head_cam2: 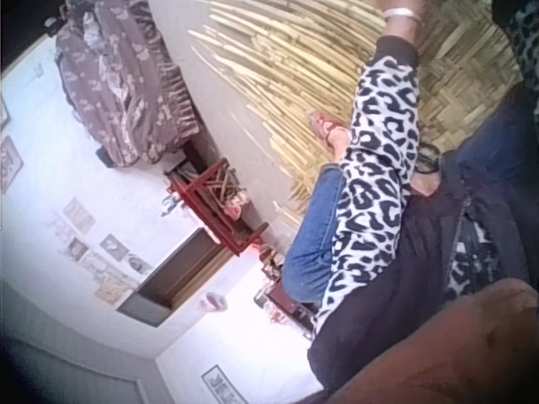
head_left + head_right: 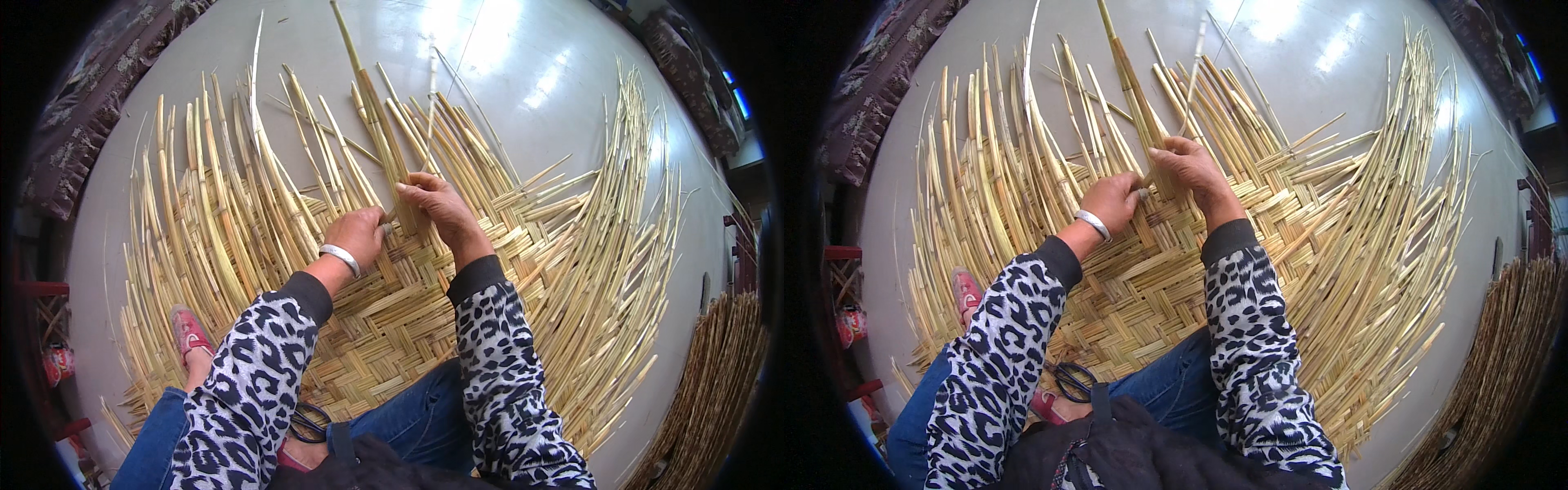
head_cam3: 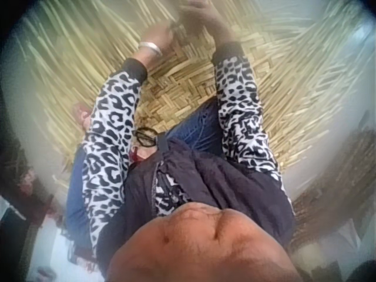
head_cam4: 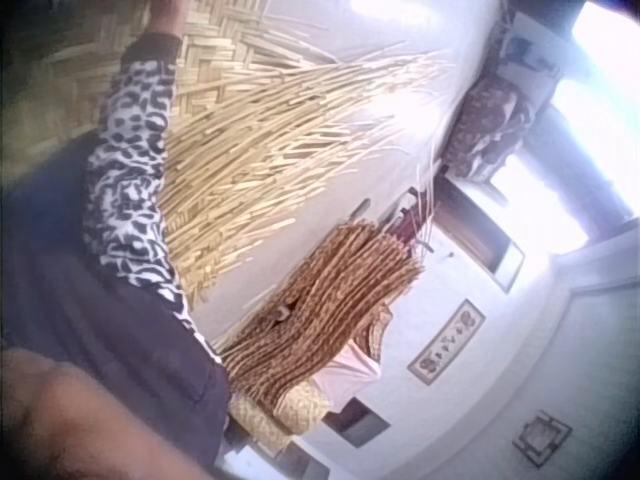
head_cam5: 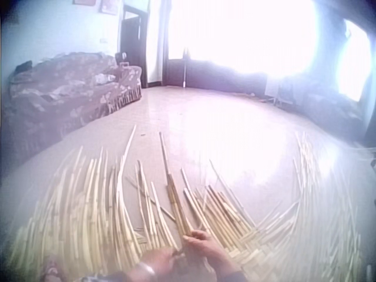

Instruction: The person sits on the floor and weaves a large mat from dried palm fronds. They interlace the fronds by hand, occasionally using scissors to trim excess material and adjust the weave pattern.

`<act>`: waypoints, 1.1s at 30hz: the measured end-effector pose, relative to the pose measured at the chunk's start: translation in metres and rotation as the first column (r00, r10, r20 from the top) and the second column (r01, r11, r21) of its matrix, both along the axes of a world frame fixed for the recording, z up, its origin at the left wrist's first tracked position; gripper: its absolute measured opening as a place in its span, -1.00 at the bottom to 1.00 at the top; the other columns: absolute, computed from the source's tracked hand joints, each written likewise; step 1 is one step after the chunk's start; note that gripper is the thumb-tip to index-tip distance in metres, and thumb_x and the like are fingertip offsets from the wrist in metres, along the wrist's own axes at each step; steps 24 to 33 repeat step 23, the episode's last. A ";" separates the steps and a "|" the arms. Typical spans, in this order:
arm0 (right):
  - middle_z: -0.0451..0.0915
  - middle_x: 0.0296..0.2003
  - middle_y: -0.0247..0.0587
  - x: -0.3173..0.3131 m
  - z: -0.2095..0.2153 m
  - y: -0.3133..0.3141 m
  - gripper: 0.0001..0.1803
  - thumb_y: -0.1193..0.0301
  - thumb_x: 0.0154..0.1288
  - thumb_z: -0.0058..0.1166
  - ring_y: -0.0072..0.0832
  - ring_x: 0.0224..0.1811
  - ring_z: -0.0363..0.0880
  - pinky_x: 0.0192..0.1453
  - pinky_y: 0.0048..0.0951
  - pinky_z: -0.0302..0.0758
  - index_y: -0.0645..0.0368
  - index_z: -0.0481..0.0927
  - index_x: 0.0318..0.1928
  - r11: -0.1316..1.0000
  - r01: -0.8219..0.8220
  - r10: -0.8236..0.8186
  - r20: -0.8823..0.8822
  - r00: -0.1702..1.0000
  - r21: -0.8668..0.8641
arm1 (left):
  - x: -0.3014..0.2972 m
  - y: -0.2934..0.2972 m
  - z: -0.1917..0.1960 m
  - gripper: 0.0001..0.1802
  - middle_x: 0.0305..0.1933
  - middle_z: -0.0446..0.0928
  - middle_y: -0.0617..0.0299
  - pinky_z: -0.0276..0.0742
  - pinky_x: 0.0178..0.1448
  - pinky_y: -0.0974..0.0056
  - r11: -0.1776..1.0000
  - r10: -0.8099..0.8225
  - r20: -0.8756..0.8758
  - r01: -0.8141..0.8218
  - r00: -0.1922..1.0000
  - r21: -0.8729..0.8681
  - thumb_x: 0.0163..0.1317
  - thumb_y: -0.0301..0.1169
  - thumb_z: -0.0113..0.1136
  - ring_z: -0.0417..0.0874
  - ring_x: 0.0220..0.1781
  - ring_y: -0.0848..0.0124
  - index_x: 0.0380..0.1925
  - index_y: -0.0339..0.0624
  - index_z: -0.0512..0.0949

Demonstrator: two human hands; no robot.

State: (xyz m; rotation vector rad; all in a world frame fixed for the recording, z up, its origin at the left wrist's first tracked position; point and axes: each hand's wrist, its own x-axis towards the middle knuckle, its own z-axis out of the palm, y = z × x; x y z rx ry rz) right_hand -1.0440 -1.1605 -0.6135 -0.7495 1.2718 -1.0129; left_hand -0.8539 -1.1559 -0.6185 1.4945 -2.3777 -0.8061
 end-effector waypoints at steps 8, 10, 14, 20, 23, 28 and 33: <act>0.61 -0.38 -0.43 0.000 -0.021 0.008 -0.77 0.43 0.26 0.28 -0.68 -0.41 0.49 -0.31 -0.59 0.44 0.14 0.68 -0.07 0.962 0.121 -0.169 -0.185 0.968 -0.244 | -0.001 -0.018 0.004 -0.76 -0.27 0.66 -0.04 0.55 -0.07 0.07 0.976 -0.025 -0.001 0.025 1.000 0.217 0.24 -0.27 0.20 0.68 -0.19 0.02 -0.22 -0.18 0.65; 0.62 -0.41 -0.41 -0.001 -0.025 0.009 -0.81 0.46 0.24 0.26 -0.66 -0.41 0.52 -0.29 -0.57 0.47 0.15 0.69 -0.12 0.931 0.074 -0.224 -0.400 0.889 -0.357 | -0.006 -0.014 0.007 -0.76 -0.25 0.66 -0.04 0.55 -0.04 0.02 0.987 -0.057 0.101 0.041 0.993 0.156 0.25 -0.24 0.19 0.67 -0.14 0.00 -0.21 -0.15 0.64; 0.70 -0.36 -0.22 -0.006 -0.022 0.020 -0.82 0.44 0.17 0.26 -0.45 -0.32 0.66 -0.16 -0.44 0.57 0.16 0.69 -0.19 0.931 0.010 -0.273 -0.679 0.681 -0.364 | -0.011 -0.008 0.011 -0.77 -0.27 0.65 -0.05 0.57 -0.04 -0.01 0.995 -0.103 0.203 0.101 0.974 0.022 0.27 -0.24 0.18 0.67 -0.11 0.00 -0.24 -0.14 0.63; 0.72 -0.31 -0.08 -0.007 -0.015 0.021 -0.77 0.36 0.15 0.29 -0.27 -0.27 0.71 -0.12 -0.35 0.59 0.14 0.70 -0.18 0.965 0.028 -0.217 -0.738 0.638 -0.260 | -0.009 -0.027 0.008 -0.73 -0.23 0.69 0.02 0.57 0.02 0.07 0.965 -0.147 0.184 0.100 0.972 0.241 0.20 -0.20 0.26 0.69 -0.10 0.08 -0.18 -0.07 0.69; 0.72 -0.36 -0.15 -0.010 -0.017 0.021 -0.75 0.33 0.13 0.34 -0.40 -0.31 0.71 -0.14 -0.41 0.60 0.16 0.70 -0.19 0.976 0.038 -0.194 -0.777 0.599 -0.214 | -0.007 -0.039 -0.007 -0.65 -0.17 0.69 -0.02 0.56 0.07 0.08 0.896 -0.096 0.088 0.048 0.991 0.441 0.14 -0.11 0.34 0.71 -0.06 0.11 -0.15 -0.04 0.72; 0.72 -0.36 -0.15 -0.010 -0.017 0.021 -0.75 0.33 0.13 0.34 -0.40 -0.31 0.71 -0.14 -0.41 0.60 0.16 0.70 -0.19 0.976 0.038 -0.194 -0.777 0.599 -0.214 | -0.007 -0.039 -0.007 -0.65 -0.17 0.69 -0.02 0.56 0.07 0.08 0.896 -0.096 0.088 0.048 0.991 0.441 0.14 -0.11 0.34 0.71 -0.06 0.11 -0.15 -0.04 0.72; 0.72 -0.36 -0.15 -0.010 -0.017 0.021 -0.75 0.33 0.13 0.34 -0.40 -0.31 0.71 -0.14 -0.41 0.60 0.16 0.70 -0.19 0.976 0.038 -0.194 -0.777 0.599 -0.214 | -0.007 -0.039 -0.007 -0.65 -0.17 0.69 -0.02 0.56 0.07 0.08 0.896 -0.096 0.088 0.048 0.991 0.441 0.14 -0.11 0.34 0.71 -0.06 0.11 -0.15 -0.04 0.72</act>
